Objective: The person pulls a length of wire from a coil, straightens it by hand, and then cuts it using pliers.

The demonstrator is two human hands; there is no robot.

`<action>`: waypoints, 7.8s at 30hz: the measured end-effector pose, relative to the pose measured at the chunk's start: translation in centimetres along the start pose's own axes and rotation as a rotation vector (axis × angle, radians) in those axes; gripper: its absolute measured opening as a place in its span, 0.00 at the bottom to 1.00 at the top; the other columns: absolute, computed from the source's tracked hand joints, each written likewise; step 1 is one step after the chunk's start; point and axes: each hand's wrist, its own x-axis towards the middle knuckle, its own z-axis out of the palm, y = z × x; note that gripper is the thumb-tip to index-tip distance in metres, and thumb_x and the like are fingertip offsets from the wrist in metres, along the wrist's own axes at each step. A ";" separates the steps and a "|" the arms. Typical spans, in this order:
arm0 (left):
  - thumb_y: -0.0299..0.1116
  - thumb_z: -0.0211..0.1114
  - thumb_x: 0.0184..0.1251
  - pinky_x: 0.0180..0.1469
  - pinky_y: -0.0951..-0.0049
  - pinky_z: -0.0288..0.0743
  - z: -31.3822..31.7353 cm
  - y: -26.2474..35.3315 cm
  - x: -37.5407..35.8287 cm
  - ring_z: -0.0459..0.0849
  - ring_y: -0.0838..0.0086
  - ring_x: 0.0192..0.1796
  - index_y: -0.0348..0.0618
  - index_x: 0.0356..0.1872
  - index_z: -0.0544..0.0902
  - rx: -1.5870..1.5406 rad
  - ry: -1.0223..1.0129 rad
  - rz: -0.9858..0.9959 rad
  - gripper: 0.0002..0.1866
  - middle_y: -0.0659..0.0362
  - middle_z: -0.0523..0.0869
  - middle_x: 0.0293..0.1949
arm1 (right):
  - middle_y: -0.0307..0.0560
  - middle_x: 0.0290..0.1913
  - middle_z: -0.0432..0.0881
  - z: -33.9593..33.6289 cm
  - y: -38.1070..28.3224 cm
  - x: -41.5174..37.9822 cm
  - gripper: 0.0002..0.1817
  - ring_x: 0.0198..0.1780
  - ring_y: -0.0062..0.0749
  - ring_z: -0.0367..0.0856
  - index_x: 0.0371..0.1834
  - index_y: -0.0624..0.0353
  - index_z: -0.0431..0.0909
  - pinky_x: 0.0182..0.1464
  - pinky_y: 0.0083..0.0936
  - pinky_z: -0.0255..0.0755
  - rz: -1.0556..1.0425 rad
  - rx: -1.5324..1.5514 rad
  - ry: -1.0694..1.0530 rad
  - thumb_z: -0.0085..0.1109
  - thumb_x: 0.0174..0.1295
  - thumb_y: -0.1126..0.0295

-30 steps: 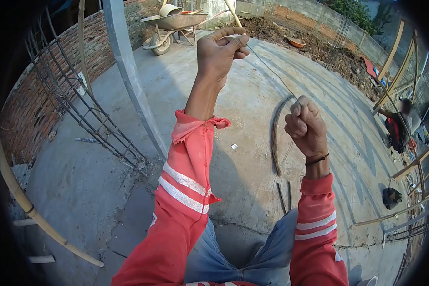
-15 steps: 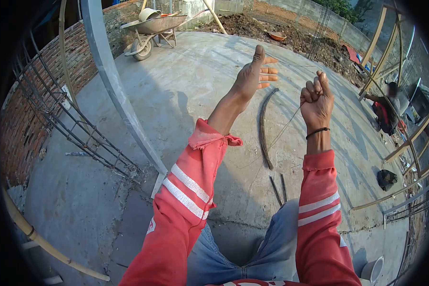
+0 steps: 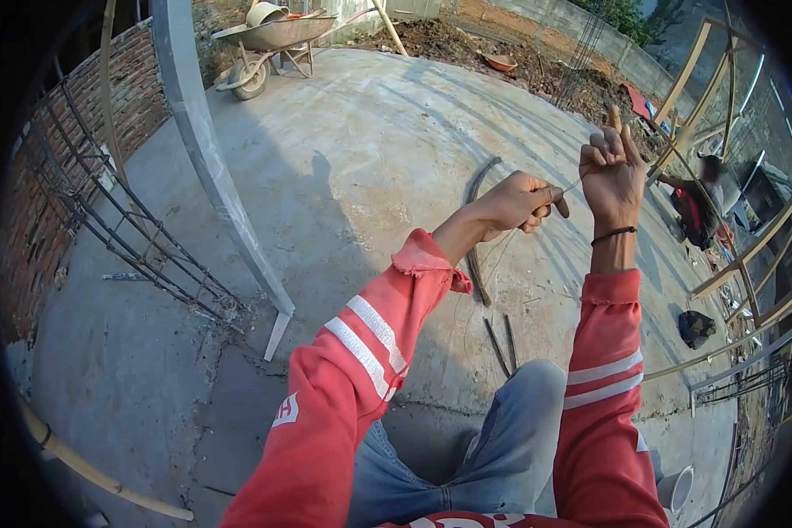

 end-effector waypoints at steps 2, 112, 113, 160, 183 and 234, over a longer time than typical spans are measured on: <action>0.42 0.54 0.75 0.20 0.82 0.53 -0.5 0.8 -0.3 0.55 0.88 0.18 0.37 0.36 0.82 0.095 0.070 0.037 0.18 0.73 0.62 0.18 | 0.32 0.20 0.63 -1.4 -1.6 0.2 0.16 0.23 0.16 0.57 0.57 0.63 0.70 0.27 0.16 0.57 -0.002 0.042 -0.013 0.46 0.73 0.65; 0.30 0.69 0.62 0.18 0.85 0.49 -12.1 6.0 -6.0 0.57 0.86 0.21 0.28 0.48 0.81 -0.060 0.820 0.177 0.18 0.70 0.65 0.22 | 0.31 0.17 0.72 -0.7 9.4 -10.7 0.13 0.21 0.12 0.64 0.43 0.59 0.85 0.25 0.17 0.59 0.737 -1.121 -0.191 0.51 0.70 0.66; 0.30 0.70 0.61 0.18 0.84 0.49 -12.1 6.0 -5.8 0.57 0.86 0.21 0.28 0.47 0.81 -0.039 0.839 0.186 0.18 0.70 0.66 0.22 | 0.31 0.17 0.72 -0.8 9.5 -10.7 0.13 0.21 0.12 0.64 0.43 0.59 0.85 0.25 0.17 0.59 0.741 -1.120 -0.191 0.51 0.70 0.66; 0.35 0.62 0.69 0.18 0.83 0.48 -7.6 4.0 -1.8 0.51 0.86 0.16 0.39 0.56 0.76 -0.423 0.559 0.105 0.18 0.72 0.57 0.16 | 0.34 0.19 0.71 -3.6 10.0 -10.4 0.13 0.19 0.20 0.65 0.33 0.64 0.76 0.24 0.22 0.59 0.106 -1.605 0.173 0.52 0.69 0.65; 0.32 0.64 0.68 0.18 0.86 0.45 -8.6 4.1 -2.6 0.52 0.89 0.17 0.36 0.57 0.71 -0.467 0.489 0.060 0.20 0.74 0.56 0.18 | 0.29 0.18 0.66 -1.4 8.0 -10.4 0.13 0.18 0.16 0.57 0.32 0.62 0.78 0.21 0.20 0.52 0.466 -1.346 -0.247 0.50 0.70 0.66; 0.36 0.63 0.69 0.17 0.84 0.44 -12.8 4.6 -5.4 0.50 0.88 0.15 0.45 0.49 0.77 -0.569 0.643 0.225 0.12 0.75 0.54 0.15 | 0.45 0.22 0.78 -2.4 10.7 -10.3 0.08 0.21 0.30 0.77 0.32 0.63 0.74 0.27 0.30 0.68 0.511 -1.707 -0.282 0.48 0.65 0.71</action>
